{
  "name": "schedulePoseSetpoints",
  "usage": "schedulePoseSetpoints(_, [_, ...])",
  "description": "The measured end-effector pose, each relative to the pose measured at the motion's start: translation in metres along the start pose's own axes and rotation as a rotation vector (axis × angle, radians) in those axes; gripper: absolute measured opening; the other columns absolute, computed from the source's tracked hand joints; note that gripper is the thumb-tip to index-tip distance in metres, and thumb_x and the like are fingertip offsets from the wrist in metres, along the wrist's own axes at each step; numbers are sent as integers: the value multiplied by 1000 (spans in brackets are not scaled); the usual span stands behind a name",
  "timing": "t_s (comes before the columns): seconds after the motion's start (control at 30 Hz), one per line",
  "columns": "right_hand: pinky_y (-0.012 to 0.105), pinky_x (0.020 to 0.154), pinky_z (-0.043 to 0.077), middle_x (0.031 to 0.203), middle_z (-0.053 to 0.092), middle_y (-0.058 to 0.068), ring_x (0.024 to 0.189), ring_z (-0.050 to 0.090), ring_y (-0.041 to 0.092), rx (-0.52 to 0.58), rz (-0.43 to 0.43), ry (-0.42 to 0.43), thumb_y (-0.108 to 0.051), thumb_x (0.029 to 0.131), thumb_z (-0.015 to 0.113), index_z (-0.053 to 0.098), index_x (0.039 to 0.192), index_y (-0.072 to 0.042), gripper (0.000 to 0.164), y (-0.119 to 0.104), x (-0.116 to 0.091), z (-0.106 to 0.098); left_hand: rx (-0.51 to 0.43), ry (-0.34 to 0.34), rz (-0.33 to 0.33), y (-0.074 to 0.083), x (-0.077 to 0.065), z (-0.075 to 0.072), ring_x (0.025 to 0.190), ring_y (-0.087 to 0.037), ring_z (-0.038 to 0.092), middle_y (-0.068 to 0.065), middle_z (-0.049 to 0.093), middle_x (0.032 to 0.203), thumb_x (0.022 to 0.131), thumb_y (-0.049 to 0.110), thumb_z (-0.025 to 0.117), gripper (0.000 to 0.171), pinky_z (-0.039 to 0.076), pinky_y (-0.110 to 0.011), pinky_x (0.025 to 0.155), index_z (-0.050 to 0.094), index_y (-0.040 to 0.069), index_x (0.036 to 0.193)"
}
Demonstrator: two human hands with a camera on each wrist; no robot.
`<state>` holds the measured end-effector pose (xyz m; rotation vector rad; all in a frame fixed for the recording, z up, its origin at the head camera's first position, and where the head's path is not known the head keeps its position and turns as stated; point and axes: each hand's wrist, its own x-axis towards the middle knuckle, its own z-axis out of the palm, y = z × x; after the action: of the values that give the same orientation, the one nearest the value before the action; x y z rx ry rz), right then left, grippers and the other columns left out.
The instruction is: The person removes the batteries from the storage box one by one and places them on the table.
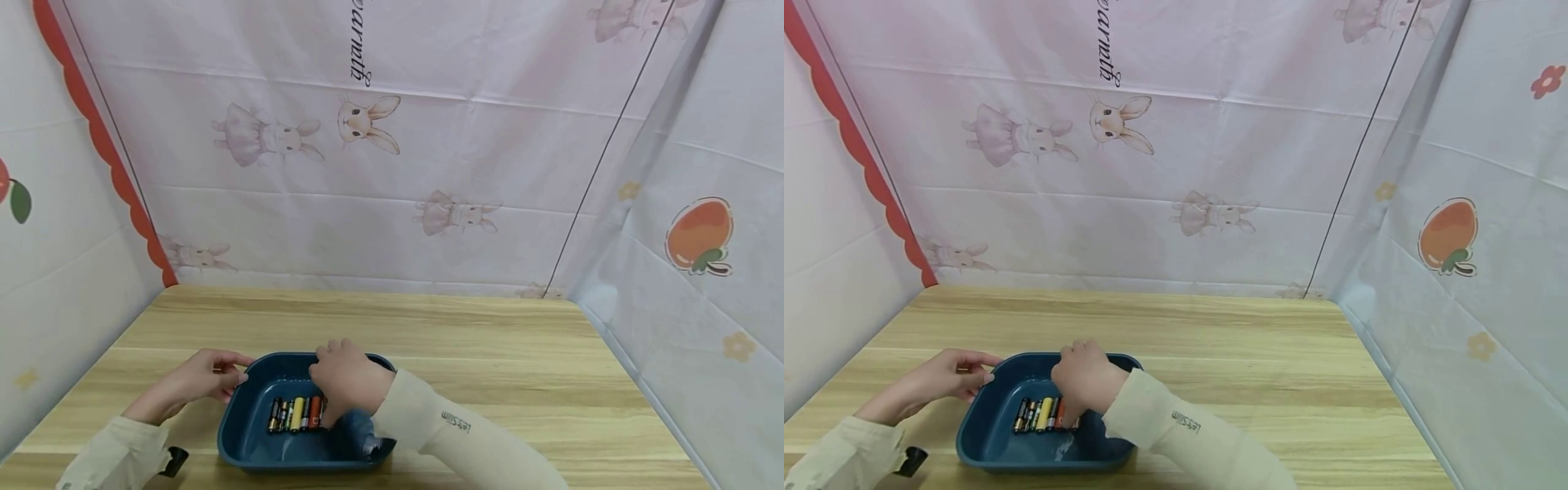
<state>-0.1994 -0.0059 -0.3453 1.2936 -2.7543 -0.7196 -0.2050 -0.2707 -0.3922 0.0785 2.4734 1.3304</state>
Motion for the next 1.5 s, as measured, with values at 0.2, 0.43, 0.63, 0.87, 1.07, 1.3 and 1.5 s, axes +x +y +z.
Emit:
schedulePoseSetpoints(0.2, [28,93,42,122,54,-4,103,49,14,89,-30,99,-67,73,70,60,127,-26,69,15,-14,-4,-8,-8,8,-2,-1,-1,69,-21,61,-10,58,82,92,3,59,37,57,-36,62,55,-10,127])
schedulePoseSetpoints(0.43, [28,80,38,107,50,-6,91,42,13,158,-38,240,-63,79,66,58,119,-24,56,36,-29,5,-11,-6,10,-3,-1,-1,69,-21,61,-10,58,82,92,3,59,38,57,-36,63,55,-10,127])
schedulePoseSetpoints(0.63, [27,75,36,102,48,-4,88,41,13,253,-26,363,-57,80,67,59,114,-21,50,53,-46,16,-17,-2,13,-3,0,-2,70,-21,61,-11,58,82,92,3,59,38,57,-37,63,54,-10,128])
schedulePoseSetpoints(0.87, [32,82,44,102,51,-3,92,46,15,377,-10,446,-49,79,72,61,113,-16,49,72,-69,33,-48,-20,24,-3,2,0,71,-21,61,-10,58,82,93,5,60,40,57,-38,65,53,-11,129])
schedulePoseSetpoints(1.07, [33,79,45,100,53,-3,90,47,15,450,30,476,-48,77,74,63,111,-15,49,85,-84,51,-61,-23,34,-2,2,1,70,-21,61,-10,58,82,93,4,59,40,58,-39,66,53,-10,129])
schedulePoseSetpoints(1.3, [33,74,45,93,51,-4,84,46,15,483,63,486,-42,73,79,65,106,-12,47,95,-97,71,-71,-35,35,-3,2,-1,72,-21,62,-11,59,84,93,4,59,40,58,-39,66,52,-10,129])
schedulePoseSetpoints(1.5, [35,75,47,95,53,-1,85,48,17,477,65,370,-37,72,78,66,106,-10,44,93,-99,90,-66,-36,30,-5,1,-2,72,-21,62,-10,60,83,93,4,58,40,57,-38,66,52,-12,129])
